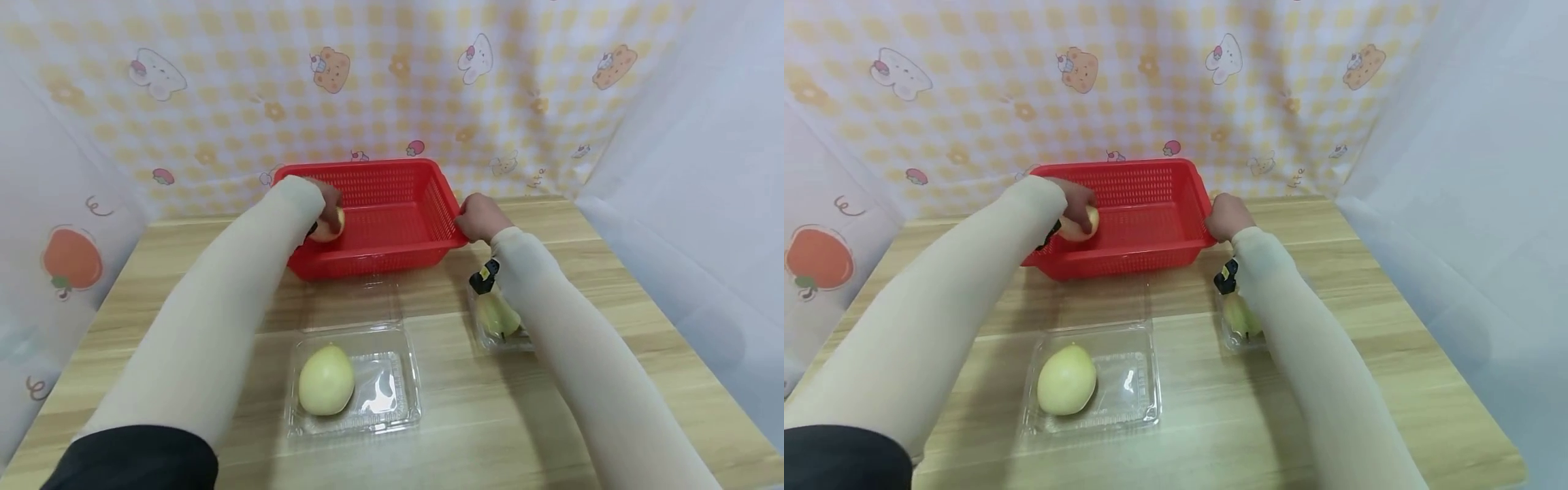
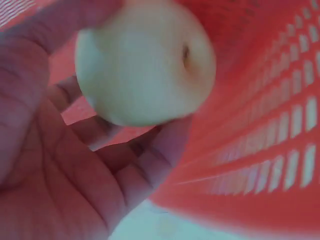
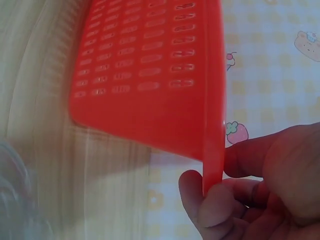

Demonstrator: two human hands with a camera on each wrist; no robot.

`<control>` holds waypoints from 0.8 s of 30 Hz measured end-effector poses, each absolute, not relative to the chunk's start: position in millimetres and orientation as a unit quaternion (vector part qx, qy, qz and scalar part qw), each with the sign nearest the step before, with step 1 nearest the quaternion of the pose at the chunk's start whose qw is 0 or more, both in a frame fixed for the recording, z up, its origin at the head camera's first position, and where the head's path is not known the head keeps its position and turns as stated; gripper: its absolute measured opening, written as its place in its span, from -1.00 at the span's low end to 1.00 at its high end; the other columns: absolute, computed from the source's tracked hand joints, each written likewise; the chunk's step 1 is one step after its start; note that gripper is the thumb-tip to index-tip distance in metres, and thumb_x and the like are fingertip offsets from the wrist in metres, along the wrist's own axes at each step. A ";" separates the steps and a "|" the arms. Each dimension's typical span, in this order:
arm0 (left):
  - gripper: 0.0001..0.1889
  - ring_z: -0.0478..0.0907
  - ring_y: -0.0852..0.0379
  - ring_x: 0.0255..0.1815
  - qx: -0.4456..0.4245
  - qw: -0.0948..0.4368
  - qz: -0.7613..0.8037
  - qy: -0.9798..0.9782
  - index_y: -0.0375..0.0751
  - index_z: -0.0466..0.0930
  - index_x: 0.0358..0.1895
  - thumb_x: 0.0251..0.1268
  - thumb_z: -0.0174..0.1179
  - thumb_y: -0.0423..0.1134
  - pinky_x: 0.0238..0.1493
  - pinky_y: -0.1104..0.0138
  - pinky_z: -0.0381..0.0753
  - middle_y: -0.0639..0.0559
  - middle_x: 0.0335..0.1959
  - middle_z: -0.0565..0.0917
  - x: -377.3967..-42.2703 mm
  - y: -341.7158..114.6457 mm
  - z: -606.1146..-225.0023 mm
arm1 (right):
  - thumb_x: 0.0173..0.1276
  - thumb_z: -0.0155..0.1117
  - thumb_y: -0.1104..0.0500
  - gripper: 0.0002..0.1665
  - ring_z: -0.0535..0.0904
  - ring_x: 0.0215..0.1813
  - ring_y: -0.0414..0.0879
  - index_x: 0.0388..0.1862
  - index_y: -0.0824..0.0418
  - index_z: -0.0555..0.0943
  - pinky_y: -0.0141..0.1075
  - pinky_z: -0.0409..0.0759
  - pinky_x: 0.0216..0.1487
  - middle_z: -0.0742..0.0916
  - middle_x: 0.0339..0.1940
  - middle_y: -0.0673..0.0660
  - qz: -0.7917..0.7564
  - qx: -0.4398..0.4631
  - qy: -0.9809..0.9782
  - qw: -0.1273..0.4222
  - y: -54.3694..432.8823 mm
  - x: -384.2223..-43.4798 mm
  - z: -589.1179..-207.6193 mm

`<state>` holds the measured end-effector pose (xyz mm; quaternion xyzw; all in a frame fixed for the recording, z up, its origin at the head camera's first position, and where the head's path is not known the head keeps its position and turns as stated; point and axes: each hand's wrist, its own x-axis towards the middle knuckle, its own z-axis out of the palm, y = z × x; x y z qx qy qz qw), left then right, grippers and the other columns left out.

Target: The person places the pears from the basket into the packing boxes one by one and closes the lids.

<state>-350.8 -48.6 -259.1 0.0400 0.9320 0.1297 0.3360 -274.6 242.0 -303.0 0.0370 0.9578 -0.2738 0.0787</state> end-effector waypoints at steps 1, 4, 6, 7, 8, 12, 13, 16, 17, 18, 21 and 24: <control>-0.30 0.36 -0.10 0.14 0.088 0.327 0.099 0.936 0.07 0.34 0.37 0.13 0.41 -0.10 -0.17 0.13 0.64 -0.11 0.17 0.39 -358.3 -49.7 -261.2 | 0.35 0.03 0.32 -0.81 0.51 -0.55 -0.12 -0.27 0.39 0.59 -0.32 0.48 -0.49 0.67 -0.52 0.17 -0.276 0.037 0.957 0.082 242.0 -275.8 -302.9; -0.40 0.46 -0.06 0.02 0.169 0.306 0.082 0.933 -0.02 0.34 0.25 0.19 0.31 0.05 -0.17 0.15 0.62 -0.10 0.09 0.45 -360.9 -49.2 -256.2 | 0.36 0.03 0.30 -0.80 0.52 -0.54 -0.11 -0.26 0.38 0.60 -0.30 0.48 -0.46 0.67 -0.52 0.17 -0.281 0.033 0.955 0.090 245.7 -277.8 -303.9; -0.39 0.50 -0.03 -0.03 0.207 0.291 0.100 0.929 -0.06 0.29 0.23 0.19 0.28 0.08 -0.15 0.18 0.63 -0.09 0.07 0.46 -341.5 -46.2 -243.7 | 0.38 0.03 0.28 -0.78 0.53 -0.52 -0.08 -0.25 0.39 0.60 -0.27 0.47 -0.44 0.67 -0.53 0.17 -0.279 0.028 0.955 0.091 250.9 -277.8 -304.9; -0.40 0.52 -0.02 -0.04 0.226 0.284 0.114 0.925 -0.07 0.28 0.23 0.21 0.26 0.08 -0.12 0.18 0.62 -0.09 0.06 0.47 -327.5 -42.8 -237.0 | 0.39 0.03 0.26 -0.77 0.54 -0.51 -0.07 -0.23 0.39 0.60 -0.27 0.48 -0.44 0.68 -0.52 0.17 -0.278 0.028 0.956 0.089 255.4 -276.2 -305.1; -0.39 0.53 -0.01 -0.05 0.247 0.273 0.124 0.922 -0.07 0.27 0.23 0.22 0.25 0.10 -0.11 0.18 0.61 -0.07 0.05 0.48 -313.6 -39.7 -232.5 | 0.40 0.04 0.25 -0.76 0.55 -0.50 -0.06 -0.22 0.40 0.61 -0.26 0.49 -0.44 0.68 -0.51 0.18 -0.279 0.030 0.956 0.088 260.4 -274.5 -305.4; -0.37 0.57 0.04 -0.12 0.303 0.213 0.168 0.914 -0.07 0.35 0.19 0.17 0.30 0.18 -0.17 0.21 0.62 0.00 -0.08 0.57 -253.0 -28.1 -234.7 | 0.42 0.05 0.23 -0.72 0.58 -0.51 -0.06 -0.15 0.44 0.60 -0.26 0.53 -0.44 0.69 -0.50 0.19 -0.278 0.038 0.957 0.076 279.0 -267.2 -305.9; -0.37 0.59 0.06 -0.17 0.313 0.198 0.171 0.913 -0.08 0.36 0.16 0.15 0.31 0.19 -0.22 0.22 0.62 0.01 -0.13 0.59 -237.5 -26.2 -239.7 | 0.42 0.06 0.23 -0.72 0.59 -0.51 -0.07 -0.13 0.45 0.59 -0.26 0.54 -0.44 0.70 -0.49 0.19 -0.280 0.040 0.956 0.074 282.5 -265.8 -305.9; -0.36 0.60 0.13 -0.30 0.332 0.185 0.184 0.907 -0.09 0.41 0.10 0.07 0.37 0.20 -0.36 0.29 0.62 0.07 -0.24 0.60 -193.8 -21.9 -261.3 | 0.41 0.07 0.23 -0.70 0.59 -0.52 -0.09 -0.10 0.47 0.58 -0.26 0.55 -0.44 0.69 -0.49 0.19 -0.284 0.046 0.955 0.070 289.6 -261.6 -306.4; -0.37 0.59 0.15 -0.34 0.332 0.187 0.186 0.905 -0.09 0.42 0.07 0.04 0.39 0.19 -0.40 0.31 0.61 0.08 -0.28 0.59 -180.8 -20.5 -269.1 | 0.41 0.06 0.23 -0.70 0.58 -0.52 -0.09 -0.10 0.48 0.58 -0.26 0.54 -0.45 0.69 -0.50 0.19 -0.286 0.047 0.955 0.068 291.0 -261.0 -307.0; -0.39 0.58 0.16 -0.37 0.333 0.188 0.182 0.906 -0.07 0.43 0.03 0.01 0.40 0.20 -0.43 0.33 0.59 0.10 -0.31 0.58 -168.9 -19.1 -276.5 | 0.40 0.06 0.23 -0.70 0.57 -0.53 -0.10 -0.11 0.48 0.58 -0.27 0.53 -0.46 0.68 -0.51 0.18 -0.285 0.048 0.955 0.066 291.9 -260.5 -307.6; -0.44 0.52 0.17 -0.45 0.332 0.182 0.161 0.911 -0.06 0.47 -0.09 -0.05 0.40 0.21 -0.51 0.33 0.53 0.13 -0.40 0.54 -142.6 -13.2 -297.3 | 0.40 0.05 0.24 -0.70 0.54 -0.55 -0.12 -0.12 0.48 0.59 -0.30 0.49 -0.50 0.67 -0.54 0.16 -0.292 0.052 0.953 0.060 293.8 -260.2 -310.3; -0.48 0.47 0.15 -0.49 0.335 0.143 0.116 0.924 -0.07 0.47 -0.19 -0.06 0.35 0.23 -0.50 0.31 0.47 0.13 -0.49 0.49 -128.8 -5.4 -314.2 | 0.43 0.04 0.24 -0.69 0.56 -0.54 -0.10 -0.09 0.49 0.58 -0.30 0.52 -0.49 0.67 -0.52 0.17 -0.304 0.057 0.949 0.059 295.3 -260.6 -313.6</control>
